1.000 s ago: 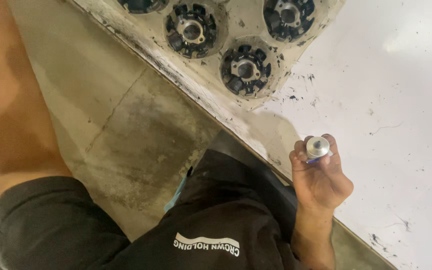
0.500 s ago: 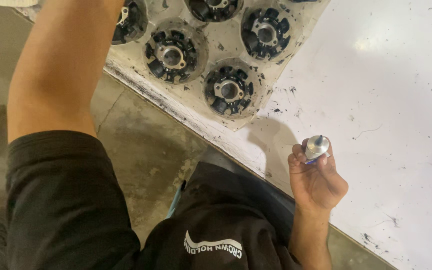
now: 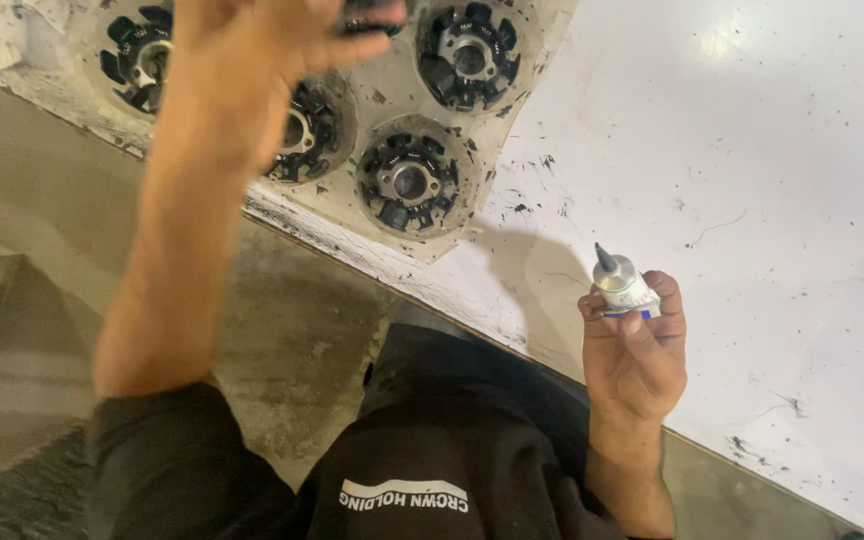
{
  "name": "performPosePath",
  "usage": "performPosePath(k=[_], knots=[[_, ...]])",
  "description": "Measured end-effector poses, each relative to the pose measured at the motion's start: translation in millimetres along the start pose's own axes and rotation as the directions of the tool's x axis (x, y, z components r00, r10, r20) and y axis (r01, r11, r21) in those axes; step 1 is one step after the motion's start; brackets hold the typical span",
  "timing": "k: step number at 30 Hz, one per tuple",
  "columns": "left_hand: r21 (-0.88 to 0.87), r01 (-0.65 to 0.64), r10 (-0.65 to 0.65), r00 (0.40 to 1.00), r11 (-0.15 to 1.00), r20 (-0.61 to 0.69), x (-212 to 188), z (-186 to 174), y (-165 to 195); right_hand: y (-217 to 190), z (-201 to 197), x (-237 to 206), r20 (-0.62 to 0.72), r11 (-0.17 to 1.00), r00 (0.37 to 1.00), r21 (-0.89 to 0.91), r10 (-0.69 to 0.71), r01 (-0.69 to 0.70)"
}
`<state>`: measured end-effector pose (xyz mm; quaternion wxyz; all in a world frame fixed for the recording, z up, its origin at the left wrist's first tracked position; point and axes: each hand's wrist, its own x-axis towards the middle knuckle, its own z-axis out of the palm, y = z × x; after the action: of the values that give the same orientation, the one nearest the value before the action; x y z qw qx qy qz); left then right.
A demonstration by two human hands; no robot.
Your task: The person sits on the floor at a low table holding trays of black motor rotor components. They pick up one component at a time, apply a white paste from a squeeze tube onto its center hub, wipe the tube tip with a cloth, and place the treated component into a tray.
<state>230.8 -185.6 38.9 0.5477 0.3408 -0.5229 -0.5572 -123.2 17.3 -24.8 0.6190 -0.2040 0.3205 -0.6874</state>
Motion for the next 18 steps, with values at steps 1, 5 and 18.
performPosePath(k=[1,5,18], knots=[[-0.184,-0.042,0.044,0.999,0.982,0.005,-20,19,3,1,0,-2,0.000,0.998,0.998,-0.039,-0.057,0.057],[-0.738,-0.066,0.142,0.989,0.672,0.040,-72,98,-9,-1,0,-18,0.049,0.932,0.956,-0.215,-0.288,0.292],[-0.478,-0.269,0.314,0.949,0.836,0.015,-125,187,-8,-25,19,-82,0.199,0.460,0.731,-0.662,-0.653,0.592]])
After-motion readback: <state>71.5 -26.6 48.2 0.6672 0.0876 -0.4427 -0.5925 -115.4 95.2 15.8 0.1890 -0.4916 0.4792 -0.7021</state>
